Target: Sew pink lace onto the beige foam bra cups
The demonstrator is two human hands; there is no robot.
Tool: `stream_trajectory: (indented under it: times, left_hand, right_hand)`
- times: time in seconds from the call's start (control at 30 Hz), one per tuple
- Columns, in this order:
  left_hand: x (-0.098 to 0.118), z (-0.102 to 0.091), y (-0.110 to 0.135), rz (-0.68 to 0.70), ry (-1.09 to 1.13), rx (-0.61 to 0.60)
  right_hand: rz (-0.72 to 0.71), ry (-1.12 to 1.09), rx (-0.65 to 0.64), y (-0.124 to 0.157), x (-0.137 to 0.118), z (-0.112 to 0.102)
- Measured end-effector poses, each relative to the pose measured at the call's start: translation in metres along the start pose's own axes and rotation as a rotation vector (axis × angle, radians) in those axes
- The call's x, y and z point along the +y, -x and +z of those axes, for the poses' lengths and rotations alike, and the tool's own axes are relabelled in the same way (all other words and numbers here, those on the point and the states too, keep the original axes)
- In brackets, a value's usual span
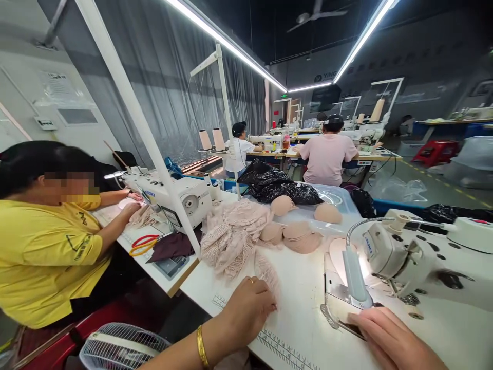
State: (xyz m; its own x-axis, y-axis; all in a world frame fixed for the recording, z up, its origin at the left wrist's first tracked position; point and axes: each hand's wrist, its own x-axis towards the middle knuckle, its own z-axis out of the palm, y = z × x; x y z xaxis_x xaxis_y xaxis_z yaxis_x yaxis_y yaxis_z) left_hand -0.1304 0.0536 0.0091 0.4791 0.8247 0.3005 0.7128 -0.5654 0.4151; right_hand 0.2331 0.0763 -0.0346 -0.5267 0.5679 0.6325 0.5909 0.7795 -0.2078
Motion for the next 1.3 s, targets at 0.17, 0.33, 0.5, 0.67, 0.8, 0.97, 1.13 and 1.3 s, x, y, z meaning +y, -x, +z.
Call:
stream_trajectory:
  times: [0.17, 0.33, 0.5, 0.67, 0.8, 0.97, 1.13, 1.3]
  left_hand:
    - [0.037, -0.019, -0.013, -0.02, 0.703, 0.013]
    - [0.041, -0.011, -0.028, -0.363, 1.112, -0.044]
    - [0.035, 0.01, -0.032, -0.512, 1.179, 0.032]
    - [0.04, 0.015, -0.036, -0.504, 1.127, -0.051]
    - [0.043, 0.016, -0.043, -0.518, 1.146, -0.044]
    - [0.035, 0.025, -0.043, -0.567, 1.072, 0.01]
    - [0.012, 0.023, -0.05, -0.409, 0.507, -0.172]
    - [-0.01, 0.003, -0.106, -0.239, 0.147, -0.067]
  right_hand:
    - [0.234, -0.153, -0.084, -0.032, -0.074, -0.011]
    - [0.703, -0.611, -0.102, -0.043, -0.108, 0.0]
    - [0.796, -0.615, 0.053, -0.042, -0.108, 0.001]
    - [0.867, -0.628, 0.127, -0.045, -0.108, -0.007]
    - [0.961, -0.673, 0.08, -0.041, -0.1, -0.001]
    - [0.688, -0.445, 0.188, -0.029, -0.101, 0.008]
    - [0.498, -0.397, 0.418, -0.02, -0.117, 0.006]
    - [0.986, -0.753, 0.108, -0.032, -0.088, 0.015]
